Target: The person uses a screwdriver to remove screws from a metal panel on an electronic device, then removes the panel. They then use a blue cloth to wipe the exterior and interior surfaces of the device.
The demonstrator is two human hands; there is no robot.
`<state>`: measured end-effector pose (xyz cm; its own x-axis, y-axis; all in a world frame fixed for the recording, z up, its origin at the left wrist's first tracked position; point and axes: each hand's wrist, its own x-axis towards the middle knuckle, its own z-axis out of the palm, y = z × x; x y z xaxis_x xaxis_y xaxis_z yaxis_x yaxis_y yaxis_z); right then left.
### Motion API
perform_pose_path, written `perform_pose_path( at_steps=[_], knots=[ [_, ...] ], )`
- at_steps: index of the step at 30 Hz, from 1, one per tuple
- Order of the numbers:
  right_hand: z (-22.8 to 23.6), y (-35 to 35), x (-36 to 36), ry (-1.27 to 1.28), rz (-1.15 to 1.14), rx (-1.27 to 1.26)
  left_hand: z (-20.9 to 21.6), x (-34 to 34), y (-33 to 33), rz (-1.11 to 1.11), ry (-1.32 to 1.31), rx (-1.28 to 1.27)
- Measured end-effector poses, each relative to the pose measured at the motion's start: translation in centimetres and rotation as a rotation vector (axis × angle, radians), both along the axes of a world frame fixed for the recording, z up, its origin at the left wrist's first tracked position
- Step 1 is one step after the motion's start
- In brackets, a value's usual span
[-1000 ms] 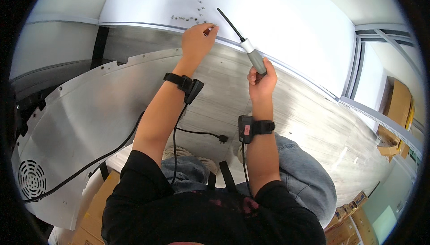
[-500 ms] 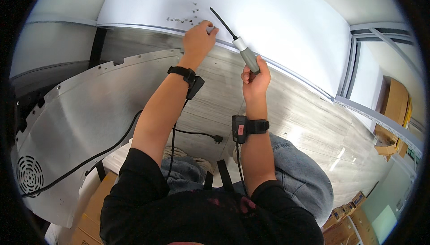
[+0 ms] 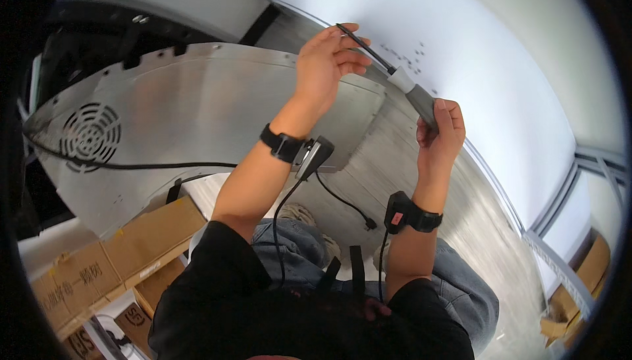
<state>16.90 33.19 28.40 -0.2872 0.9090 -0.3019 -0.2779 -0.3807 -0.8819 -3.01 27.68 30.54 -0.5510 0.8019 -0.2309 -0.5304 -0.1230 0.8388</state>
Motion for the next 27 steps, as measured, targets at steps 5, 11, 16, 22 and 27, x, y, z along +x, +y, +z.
perform_pose_path(
  at_steps=[5,11,16,22,27],
  knots=[
    [3.6,-2.8,-3.2,0.040,0.157,0.097,5.9,-1.9,-5.5,0.093,0.115,-0.003],
    [5.9,-6.3,-5.7,0.028,0.358,0.207,8.1,-3.9,-9.1,0.217,0.092,-0.059],
    [5.4,-7.4,-5.8,0.035,0.374,0.148,8.1,-3.8,-9.4,0.277,0.153,-0.117],
    [6.2,-8.1,-5.8,0.005,0.356,0.116,7.9,-4.0,-9.5,0.286,0.196,-0.139],
    [6.2,-8.6,-6.2,0.025,0.362,0.108,8.2,-4.4,-9.5,0.282,0.189,-0.151]
  ],
)
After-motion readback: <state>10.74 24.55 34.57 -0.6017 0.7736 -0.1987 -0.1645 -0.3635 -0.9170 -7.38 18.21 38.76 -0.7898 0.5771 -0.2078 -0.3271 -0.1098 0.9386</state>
